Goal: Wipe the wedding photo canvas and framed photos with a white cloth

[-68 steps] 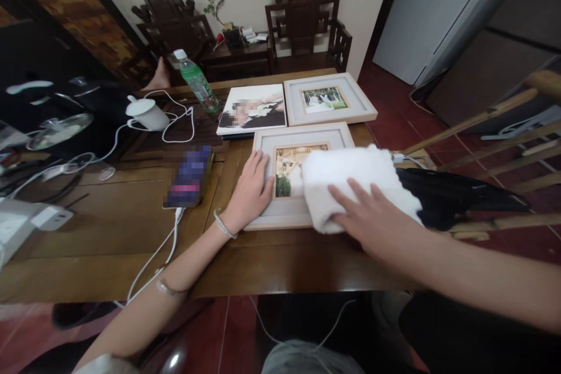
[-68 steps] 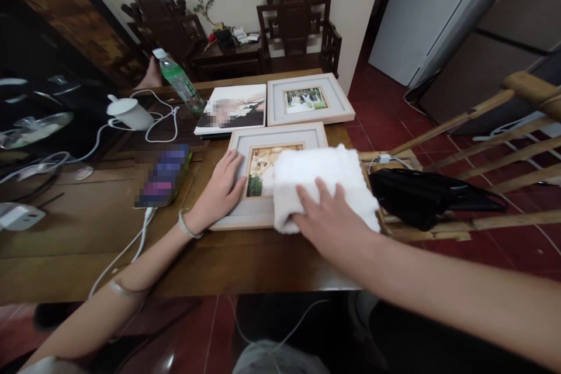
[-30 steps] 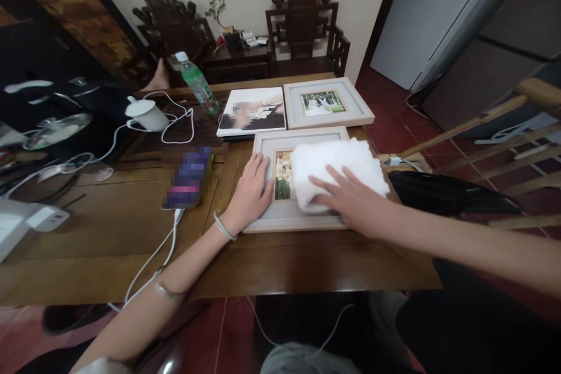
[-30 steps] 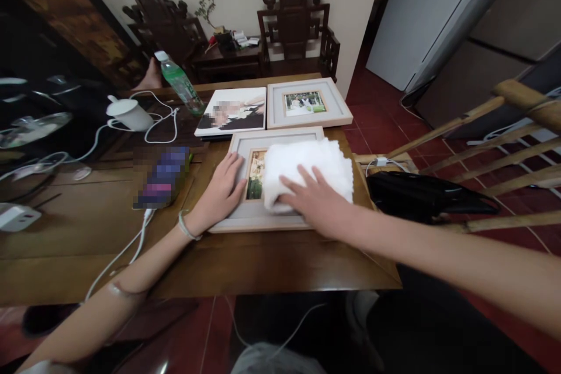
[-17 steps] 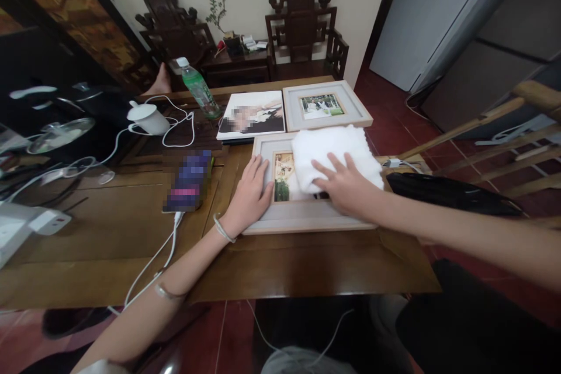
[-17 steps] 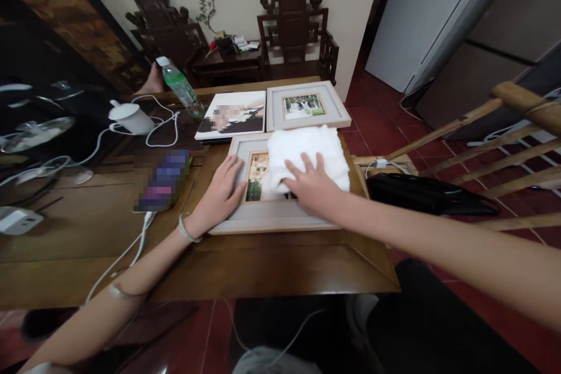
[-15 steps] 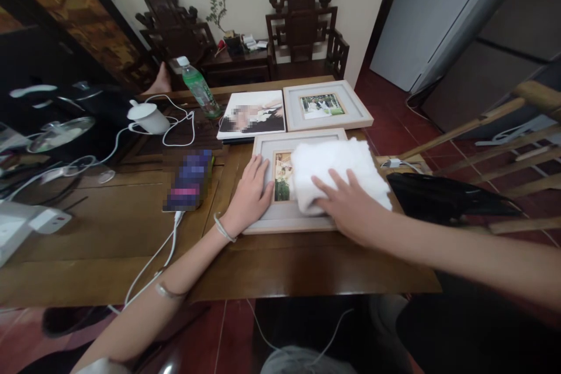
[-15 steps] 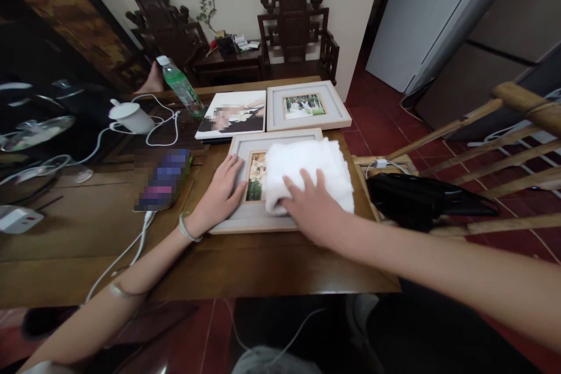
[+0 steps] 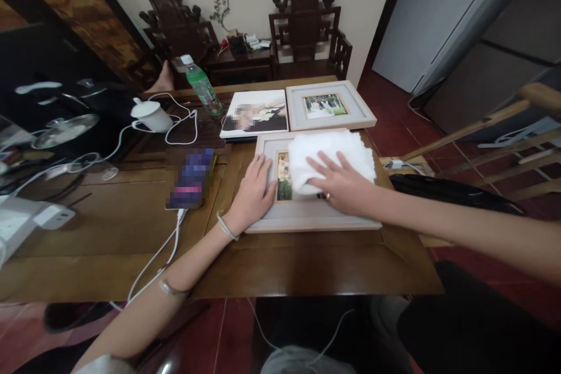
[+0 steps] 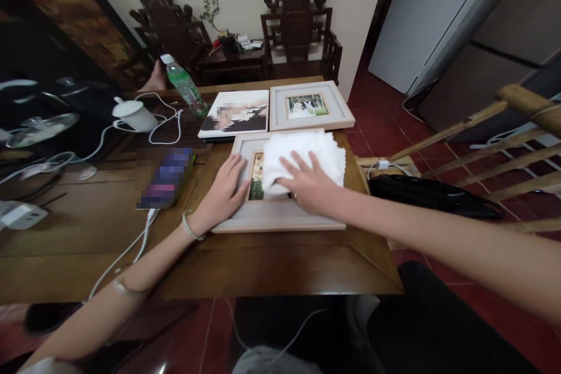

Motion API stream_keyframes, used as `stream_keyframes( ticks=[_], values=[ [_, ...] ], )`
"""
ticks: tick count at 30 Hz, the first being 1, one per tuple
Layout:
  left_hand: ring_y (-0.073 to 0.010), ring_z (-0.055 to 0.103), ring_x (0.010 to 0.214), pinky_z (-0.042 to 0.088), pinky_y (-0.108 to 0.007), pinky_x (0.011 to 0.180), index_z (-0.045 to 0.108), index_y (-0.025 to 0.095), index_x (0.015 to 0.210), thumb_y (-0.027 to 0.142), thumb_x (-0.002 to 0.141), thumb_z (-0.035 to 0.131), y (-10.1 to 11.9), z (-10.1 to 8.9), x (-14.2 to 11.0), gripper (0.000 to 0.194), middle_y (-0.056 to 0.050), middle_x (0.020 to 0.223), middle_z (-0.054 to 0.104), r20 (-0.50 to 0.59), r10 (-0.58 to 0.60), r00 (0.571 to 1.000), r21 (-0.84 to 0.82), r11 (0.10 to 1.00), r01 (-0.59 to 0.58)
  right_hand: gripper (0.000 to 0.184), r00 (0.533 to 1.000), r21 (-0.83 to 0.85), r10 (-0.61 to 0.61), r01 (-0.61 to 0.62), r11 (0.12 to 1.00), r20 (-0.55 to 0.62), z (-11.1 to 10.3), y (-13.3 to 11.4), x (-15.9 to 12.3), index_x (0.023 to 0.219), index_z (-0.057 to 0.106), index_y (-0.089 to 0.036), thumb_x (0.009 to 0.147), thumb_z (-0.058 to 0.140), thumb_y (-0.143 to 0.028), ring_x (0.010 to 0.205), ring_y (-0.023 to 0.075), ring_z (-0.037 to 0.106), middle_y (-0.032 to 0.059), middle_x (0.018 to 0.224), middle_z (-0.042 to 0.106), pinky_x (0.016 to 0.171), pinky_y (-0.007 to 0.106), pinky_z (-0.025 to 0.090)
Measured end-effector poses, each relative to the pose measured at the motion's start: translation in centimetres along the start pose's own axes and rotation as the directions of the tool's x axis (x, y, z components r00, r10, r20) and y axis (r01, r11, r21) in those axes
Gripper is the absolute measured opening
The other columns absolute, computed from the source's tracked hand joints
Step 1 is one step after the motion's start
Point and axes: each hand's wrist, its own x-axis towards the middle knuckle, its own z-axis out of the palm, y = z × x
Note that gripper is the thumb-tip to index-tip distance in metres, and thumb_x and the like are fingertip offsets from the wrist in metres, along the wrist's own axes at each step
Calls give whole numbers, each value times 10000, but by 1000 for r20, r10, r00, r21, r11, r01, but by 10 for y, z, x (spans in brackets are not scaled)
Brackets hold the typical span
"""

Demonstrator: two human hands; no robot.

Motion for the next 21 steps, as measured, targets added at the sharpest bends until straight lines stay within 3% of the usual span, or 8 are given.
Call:
stream_keyframes(
  ticks=[3,6,10,13,16,18,21],
  values=[
    [-311,225,1419,265,-540,1129,339,103,1387,298,937,394,0,0,0,494,-211,1491,312,5,1,1000,1,1000,-1,536,995,-95,59,-66,993,-75,3,39,20,1296,537,-198,773,563,-84,1395,440,109,143,1545,220,1047,712,130],
    [-311,226,1417,262,-528,1134,355,79,1377,292,937,389,0,0,0,490,-224,1483,319,7,0,1000,7,1000,0,494,996,-149,54,-65,987,-77,5,47,24,1292,541,-151,801,536,-98,1378,466,143,163,1530,252,1020,731,167],
    [-311,223,1418,254,-513,1141,359,48,1372,288,935,393,1,0,0,500,-236,1478,319,7,2,1000,20,1000,-2,498,1000,-82,22,-23,996,-11,5,3,-2,1279,557,-127,787,510,-61,1364,464,200,175,1511,287,1032,710,186],
    [-311,222,1417,248,-506,1145,355,38,1373,281,932,392,2,0,0,504,-240,1478,315,5,-1,1000,25,1000,1,471,997,63,-34,29,998,76,-4,-44,-32,1251,584,-165,780,578,-141,1363,462,207,147,1519,279,1049,691,195],
    [-309,210,1422,249,-514,1142,331,65,1393,269,927,393,1,-1,-2,512,-225,1489,302,14,-3,1000,5,1000,3,496,991,198,-85,64,978,101,-16,-76,-51,1283,554,-198,788,577,-169,1368,434,227,115,1518,299,1045,658,262],
    [-307,197,1427,252,-524,1137,309,98,1410,263,921,403,0,-1,-3,525,-208,1501,289,24,4,1000,-17,1000,-3,493,985,241,-140,113,964,98,-19,-83,-53,1286,550,-208,795,579,-188,1366,432,233,107,1511,319,1042,658,269],
    [-302,187,1432,255,-524,1136,301,107,1416,243,920,396,-1,-1,-4,523,-203,1507,281,32,16,999,-37,999,-15,513,978,214,-201,184,959,62,-13,-72,-42,1290,548,-213,781,588,-169,1371,433,216,109,1517,305,1051,674,230]
  ],
)
